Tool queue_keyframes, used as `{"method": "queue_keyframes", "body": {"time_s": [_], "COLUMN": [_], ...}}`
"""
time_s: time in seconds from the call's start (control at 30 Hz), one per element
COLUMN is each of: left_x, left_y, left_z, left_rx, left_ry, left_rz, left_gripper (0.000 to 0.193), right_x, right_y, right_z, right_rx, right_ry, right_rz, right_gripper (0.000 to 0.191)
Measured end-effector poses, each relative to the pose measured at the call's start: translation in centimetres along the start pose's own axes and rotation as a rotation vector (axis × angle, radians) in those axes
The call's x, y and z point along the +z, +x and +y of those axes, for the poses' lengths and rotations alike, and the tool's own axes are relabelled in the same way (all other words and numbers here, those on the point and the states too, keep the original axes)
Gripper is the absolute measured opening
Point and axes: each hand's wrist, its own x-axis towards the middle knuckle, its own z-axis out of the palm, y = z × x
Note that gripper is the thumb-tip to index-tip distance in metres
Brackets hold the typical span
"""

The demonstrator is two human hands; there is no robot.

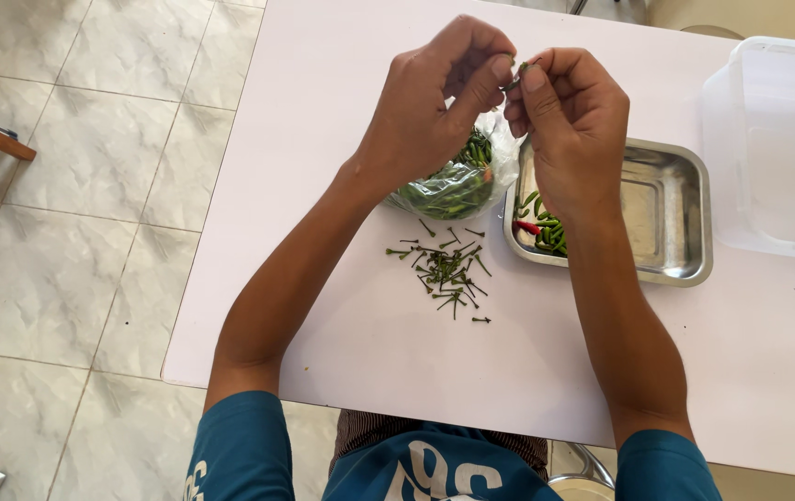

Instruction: The person removes green chilies from a plastic bag, snaps off the stems by hand, and places the trimmed chilies into a metal tray while discarding the stems onto the table.

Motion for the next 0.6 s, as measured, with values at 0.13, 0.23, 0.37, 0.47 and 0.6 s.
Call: {"method": "queue_keyframes", "body": {"time_s": [0.13,0.23,0.37,0.47,0.6], "left_x": [0.3,0.4,1.0,1.3,1.5], "left_y": [-0.1,-0.1,-0.1,-0.3,-0.4], "left_z": [0.1,0.2,0.4,0.6,0.6], "left_rx": [0.022,0.083,0.071,0.081,0.058], "left_ry": [-0.014,0.022,-0.025,-0.097,-0.146], "left_rz": [0.016,0.021,0.025,0.057,0.083], "left_gripper": [0.014,0.014,0.014,0.014,0.015], "right_x": [0.2,0.3,0.6,0.8,1.0], "right_y": [0.0,-0.3,-0.7,-1.0,-1.1], "right_z": [0.3,0.6,0.9,1.0,1.1], "right_rx": [0.010,-0.032,-0.100,-0.138,-0.108], "right_ry": [0.090,-0.039,-0.114,-0.116,-0.024], "right_rz": [0.015,0.052,0.074,0.060,0.065], "right_gripper": [0.011,0.015,0.018,0.021,0.018]}}
